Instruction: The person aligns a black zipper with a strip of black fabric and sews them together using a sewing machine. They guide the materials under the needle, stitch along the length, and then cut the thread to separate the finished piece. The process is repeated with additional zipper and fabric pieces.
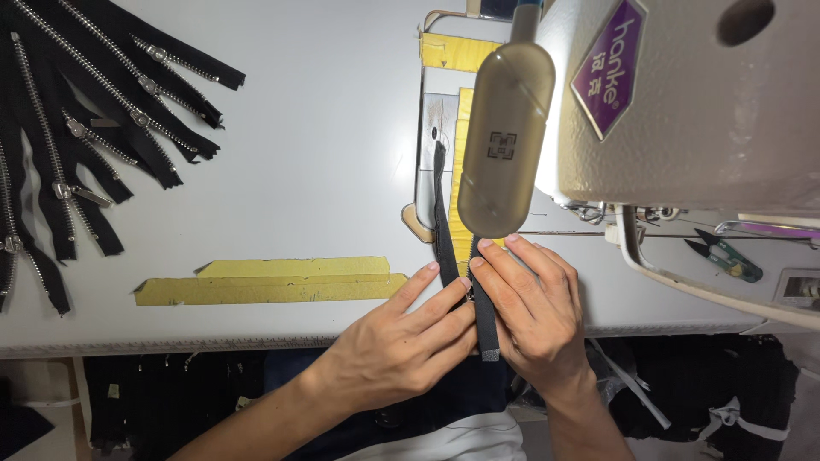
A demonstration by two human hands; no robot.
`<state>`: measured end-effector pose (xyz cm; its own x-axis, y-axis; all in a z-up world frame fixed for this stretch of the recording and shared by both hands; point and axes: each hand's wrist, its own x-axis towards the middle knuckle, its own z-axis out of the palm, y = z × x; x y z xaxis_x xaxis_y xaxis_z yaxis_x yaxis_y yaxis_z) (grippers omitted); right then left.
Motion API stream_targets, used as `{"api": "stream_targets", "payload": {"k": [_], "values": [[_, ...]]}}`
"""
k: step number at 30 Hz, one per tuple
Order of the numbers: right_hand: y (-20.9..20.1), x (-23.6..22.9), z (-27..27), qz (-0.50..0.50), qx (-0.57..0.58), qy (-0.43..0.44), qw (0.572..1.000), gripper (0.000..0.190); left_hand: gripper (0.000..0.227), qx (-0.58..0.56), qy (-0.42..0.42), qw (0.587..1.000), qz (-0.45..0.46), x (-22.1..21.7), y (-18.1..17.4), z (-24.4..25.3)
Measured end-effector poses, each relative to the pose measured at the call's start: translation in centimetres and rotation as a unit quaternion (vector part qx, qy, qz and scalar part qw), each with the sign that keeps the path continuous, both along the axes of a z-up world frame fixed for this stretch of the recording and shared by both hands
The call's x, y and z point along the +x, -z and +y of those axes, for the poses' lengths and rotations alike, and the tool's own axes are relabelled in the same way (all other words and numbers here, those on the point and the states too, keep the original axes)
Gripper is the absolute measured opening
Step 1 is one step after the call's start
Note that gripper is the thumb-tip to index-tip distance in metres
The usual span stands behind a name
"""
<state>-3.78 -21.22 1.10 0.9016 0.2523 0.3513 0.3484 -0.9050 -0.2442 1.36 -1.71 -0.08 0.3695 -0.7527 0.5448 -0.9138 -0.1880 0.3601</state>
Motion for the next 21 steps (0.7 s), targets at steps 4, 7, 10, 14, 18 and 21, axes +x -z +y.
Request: {"api": "stream_targets", "payload": {"k": [4,7,10,14,18,21], "values": [[0.1,-0.1,-0.4,0.004,-0.001,-0.011,1.0,0.025,0.025,-0.056,0.041,0.994,0.087,1.6,-0.8,0.5],[0.2,-0.2,-0.8,0.008,-0.002,-0.026,1.0,0.029,0.032,-0.075,0.0,0.995,0.065,3.7,-1.5,-0.1],[0.2,-0.1,-0.9,0.016,-0.001,-0.052,0.998,0.028,0.028,0.0,-0.057,0.998,-0.024,5.9,-1.8,-1.1],[-0.4,0.6,-1.3,0.05,0.0,-0.108,0.993,0.025,0.021,0.088,-0.072,0.984,-0.138,7.7,-1.2,-1.8],[-1.6,1.4,-0.8,0.032,-0.023,-0.12,0.992,0.022,0.022,0.1,-0.067,0.983,-0.142,7.9,-0.5,-1.3],[-2.1,1.8,-0.7,0.029,-0.038,-0.129,0.991,0.022,0.024,0.099,-0.053,0.984,-0.135,8.1,-0.5,-1.1]]}}
